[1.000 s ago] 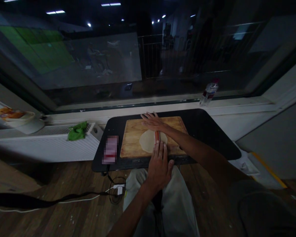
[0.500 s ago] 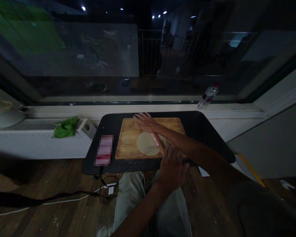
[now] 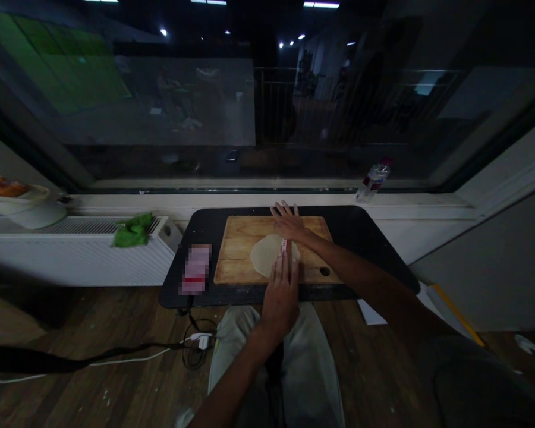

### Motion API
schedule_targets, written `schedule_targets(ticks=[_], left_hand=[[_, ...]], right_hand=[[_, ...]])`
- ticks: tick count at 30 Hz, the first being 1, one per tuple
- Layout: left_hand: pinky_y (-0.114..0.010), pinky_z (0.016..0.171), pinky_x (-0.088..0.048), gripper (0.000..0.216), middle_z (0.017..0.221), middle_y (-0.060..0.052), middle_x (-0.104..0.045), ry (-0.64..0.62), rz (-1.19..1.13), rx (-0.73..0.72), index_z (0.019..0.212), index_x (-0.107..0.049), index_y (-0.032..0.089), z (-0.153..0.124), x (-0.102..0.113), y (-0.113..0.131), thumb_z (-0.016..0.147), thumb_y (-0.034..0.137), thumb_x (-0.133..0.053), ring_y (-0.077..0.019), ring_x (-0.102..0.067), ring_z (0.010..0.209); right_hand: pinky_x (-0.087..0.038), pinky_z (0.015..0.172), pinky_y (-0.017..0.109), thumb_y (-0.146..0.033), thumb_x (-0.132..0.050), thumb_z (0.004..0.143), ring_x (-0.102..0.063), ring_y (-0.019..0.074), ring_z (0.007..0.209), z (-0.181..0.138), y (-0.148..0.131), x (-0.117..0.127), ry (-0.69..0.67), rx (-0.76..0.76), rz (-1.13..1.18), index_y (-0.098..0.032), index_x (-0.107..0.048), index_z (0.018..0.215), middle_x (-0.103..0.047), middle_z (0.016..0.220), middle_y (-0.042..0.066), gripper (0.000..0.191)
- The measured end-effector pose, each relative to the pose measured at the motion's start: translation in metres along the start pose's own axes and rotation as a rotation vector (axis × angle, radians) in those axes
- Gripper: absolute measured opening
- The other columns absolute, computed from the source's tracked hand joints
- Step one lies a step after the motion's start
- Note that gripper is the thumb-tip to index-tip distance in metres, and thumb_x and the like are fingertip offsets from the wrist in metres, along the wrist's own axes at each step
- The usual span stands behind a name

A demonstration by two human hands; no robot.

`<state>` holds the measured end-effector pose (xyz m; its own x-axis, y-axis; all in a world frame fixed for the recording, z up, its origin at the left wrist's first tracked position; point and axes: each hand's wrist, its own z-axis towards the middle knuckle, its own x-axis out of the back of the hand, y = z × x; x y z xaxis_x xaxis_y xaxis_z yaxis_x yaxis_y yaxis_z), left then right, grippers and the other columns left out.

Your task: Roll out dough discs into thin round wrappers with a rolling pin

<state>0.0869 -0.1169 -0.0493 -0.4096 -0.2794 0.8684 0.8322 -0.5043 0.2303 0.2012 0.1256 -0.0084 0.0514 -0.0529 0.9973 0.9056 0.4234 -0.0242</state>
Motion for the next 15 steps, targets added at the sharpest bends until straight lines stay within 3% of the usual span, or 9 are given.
schedule_targets(ticks=[2, 6, 10, 15], left_hand=[[-0.068, 0.142, -0.035, 0.102, 0.189, -0.031, -0.029, -0.008, 0.024, 0.045, 0.183, -0.02, 0.004, 0.0, 0.01, -0.017, 0.087, 0.005, -0.054, -0.0399, -0.019, 0.18], [-0.068, 0.144, -0.029, 0.083, 0.186, -0.032, -0.035, -0.061, 0.07, 0.132, 0.176, -0.038, 0.0, 0.013, 0.025, -0.054, 0.095, 0.013, -0.055, -0.0433, -0.021, 0.18], [-0.072, 0.14, -0.034, 0.067, 0.179, -0.031, -0.048, -0.022, 0.083, 0.303, 0.173, -0.045, 0.003, 0.04, 0.024, -0.087, 0.116, 0.037, -0.04, -0.043, -0.03, 0.178], [-0.074, 0.136, -0.037, 0.066, 0.174, -0.034, -0.054, -0.015, 0.153, 0.505, 0.168, -0.053, -0.001, 0.076, 0.018, -0.114, 0.116, 0.037, -0.037, -0.0478, -0.038, 0.174]], right_hand=[[-0.011, 0.141, 0.079, -0.036, -0.05, 0.112, -0.017, 0.0423, 0.181, -0.015, 0.011, 0.004, -0.005, -0.036, 0.0, -0.015, -0.044, 0.181, -0.03, 0.192, 0.02, 0.072], [-0.008, 0.143, 0.075, -0.036, -0.046, 0.114, -0.018, 0.0391, 0.181, -0.051, 0.029, 0.009, 0.035, -0.031, -0.024, -0.015, -0.046, 0.179, -0.035, 0.19, 0.019, 0.069], [-0.008, 0.146, 0.069, -0.036, -0.044, 0.114, -0.017, 0.0359, 0.182, -0.076, 0.034, 0.012, 0.068, 0.022, -0.048, -0.012, -0.045, 0.18, -0.034, 0.19, 0.019, 0.07], [-0.007, 0.148, 0.063, -0.037, -0.043, 0.114, -0.018, 0.0332, 0.182, -0.085, 0.033, 0.014, 0.048, 0.085, -0.023, -0.016, -0.044, 0.181, -0.031, 0.192, 0.014, 0.071]])
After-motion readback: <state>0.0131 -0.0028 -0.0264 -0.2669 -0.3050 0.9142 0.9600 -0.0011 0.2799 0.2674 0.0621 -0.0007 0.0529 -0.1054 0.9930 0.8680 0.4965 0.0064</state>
